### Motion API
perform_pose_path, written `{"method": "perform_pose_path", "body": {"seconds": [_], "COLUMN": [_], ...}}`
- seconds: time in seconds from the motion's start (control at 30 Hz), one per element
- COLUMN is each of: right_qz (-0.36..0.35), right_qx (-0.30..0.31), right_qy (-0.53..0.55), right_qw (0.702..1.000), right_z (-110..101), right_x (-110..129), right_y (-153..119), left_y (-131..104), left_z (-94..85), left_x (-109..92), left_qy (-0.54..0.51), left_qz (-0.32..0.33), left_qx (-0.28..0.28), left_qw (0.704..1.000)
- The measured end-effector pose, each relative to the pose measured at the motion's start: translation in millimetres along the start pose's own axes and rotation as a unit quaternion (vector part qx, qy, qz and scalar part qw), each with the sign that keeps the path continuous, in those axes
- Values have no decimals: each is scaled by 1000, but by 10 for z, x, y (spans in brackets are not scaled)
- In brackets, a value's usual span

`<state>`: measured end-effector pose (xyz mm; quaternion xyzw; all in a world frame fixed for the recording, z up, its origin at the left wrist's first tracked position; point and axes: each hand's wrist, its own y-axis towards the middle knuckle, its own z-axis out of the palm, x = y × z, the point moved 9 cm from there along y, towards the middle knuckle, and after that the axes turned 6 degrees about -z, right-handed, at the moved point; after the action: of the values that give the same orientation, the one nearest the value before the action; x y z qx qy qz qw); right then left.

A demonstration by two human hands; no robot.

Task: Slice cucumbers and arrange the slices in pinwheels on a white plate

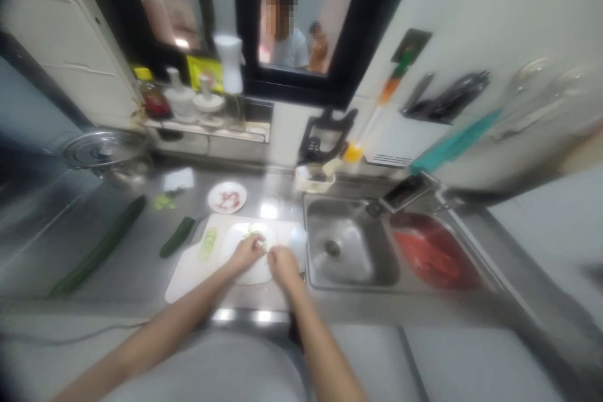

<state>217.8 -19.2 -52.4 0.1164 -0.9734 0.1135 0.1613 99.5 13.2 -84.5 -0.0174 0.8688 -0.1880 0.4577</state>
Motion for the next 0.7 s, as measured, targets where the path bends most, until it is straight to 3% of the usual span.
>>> {"method": "perform_pose_path", "body": {"seconds": [0.37,0.7], "right_qz": [-6,3], "right_qx": [-46,-46], "right_qy": [-96,-117], "right_qw": [994,992], "right_z": [42,123], "right_x": [159,170], "right_y": [-155,-208], "left_y": [-181,-172], "left_z": [-58,-33], "left_x": [-183,-180], "left_qy": [173,206], "left_qz": [57,70], "left_qx": [-31,-40], "left_qw": [983,975]}}
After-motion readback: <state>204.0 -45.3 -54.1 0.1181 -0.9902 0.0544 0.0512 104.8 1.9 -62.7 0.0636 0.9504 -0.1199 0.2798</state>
